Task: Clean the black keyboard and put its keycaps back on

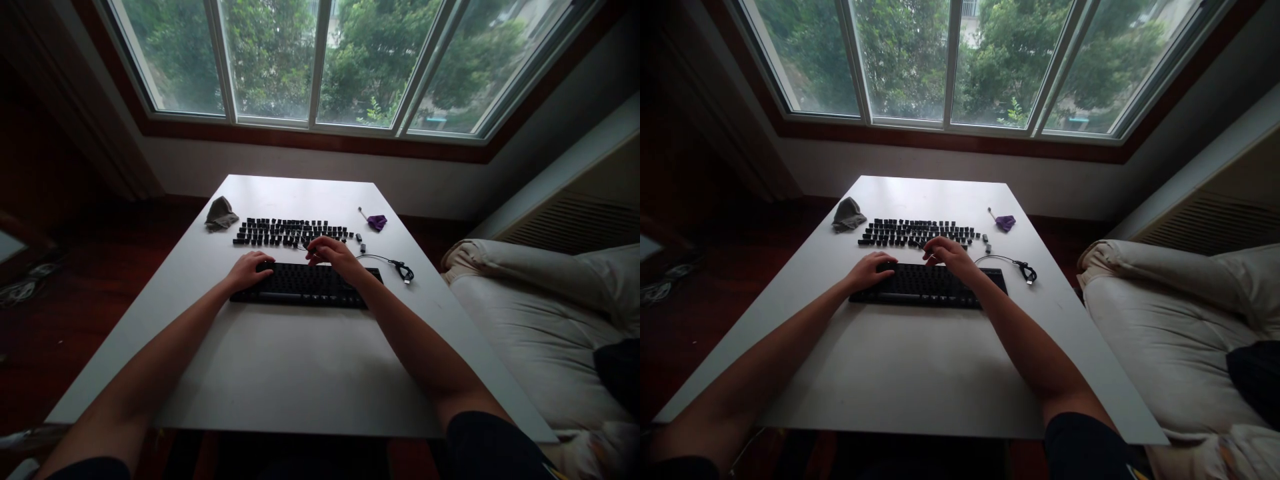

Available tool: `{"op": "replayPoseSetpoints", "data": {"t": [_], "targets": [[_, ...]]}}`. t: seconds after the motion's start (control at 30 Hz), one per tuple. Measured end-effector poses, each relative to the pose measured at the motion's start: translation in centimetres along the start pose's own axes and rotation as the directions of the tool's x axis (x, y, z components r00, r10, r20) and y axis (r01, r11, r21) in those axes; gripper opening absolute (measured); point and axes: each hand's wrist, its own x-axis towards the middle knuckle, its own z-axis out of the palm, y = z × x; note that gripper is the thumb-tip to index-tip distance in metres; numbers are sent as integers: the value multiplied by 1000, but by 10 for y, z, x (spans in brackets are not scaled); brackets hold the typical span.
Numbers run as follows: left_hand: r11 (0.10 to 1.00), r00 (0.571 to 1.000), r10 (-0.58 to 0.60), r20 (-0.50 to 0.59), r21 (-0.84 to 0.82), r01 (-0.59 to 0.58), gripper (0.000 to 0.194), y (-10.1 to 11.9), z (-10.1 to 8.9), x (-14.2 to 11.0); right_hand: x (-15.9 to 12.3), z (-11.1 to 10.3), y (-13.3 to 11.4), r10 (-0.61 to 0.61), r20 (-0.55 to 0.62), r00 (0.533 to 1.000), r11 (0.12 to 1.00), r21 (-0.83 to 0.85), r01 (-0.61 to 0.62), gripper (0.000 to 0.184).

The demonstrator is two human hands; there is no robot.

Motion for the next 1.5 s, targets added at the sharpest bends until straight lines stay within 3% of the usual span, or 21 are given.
{"op": "replayPoseSetpoints", "data": {"t": [0.13,0.2,0.37,0.53,0.73,0.9,1.17,1.33,1.5], "targets": [[988,963,-120,-241,-119,93,31,-6,0,-8,2,19,-5,-6,20,1000,997,76,5,29],[981,940,-179,-290,-130,147,29,-13,0,-16,0,26,2,-65,-21,998,997,48,66,32],[940,903,-328,-279,-196,280,28,-19,5,-26,-22,35,31,-176,-123,977,978,-132,160,27],[930,896,-351,-272,-214,299,29,-14,9,-25,-35,35,39,-231,-138,963,936,-303,181,22],[912,878,-393,-275,-237,334,29,-12,9,-25,-29,34,37,-251,-125,960,924,-327,199,26],[907,870,-411,-273,-224,357,28,-10,9,-26,-26,30,42,-196,-155,968,929,-346,132,28],[930,909,-345,-236,-218,296,25,-14,10,-26,-34,42,48,-132,-107,985,951,-294,95,31],[962,983,-157,-89,-237,132,27,-23,3,-26,-34,67,48,-118,-70,991,948,-305,91,31],[981,996,-50,-70,-189,36,27,-30,0,-19,-24,86,42,-139,-20,990,955,-267,128,31]]}}
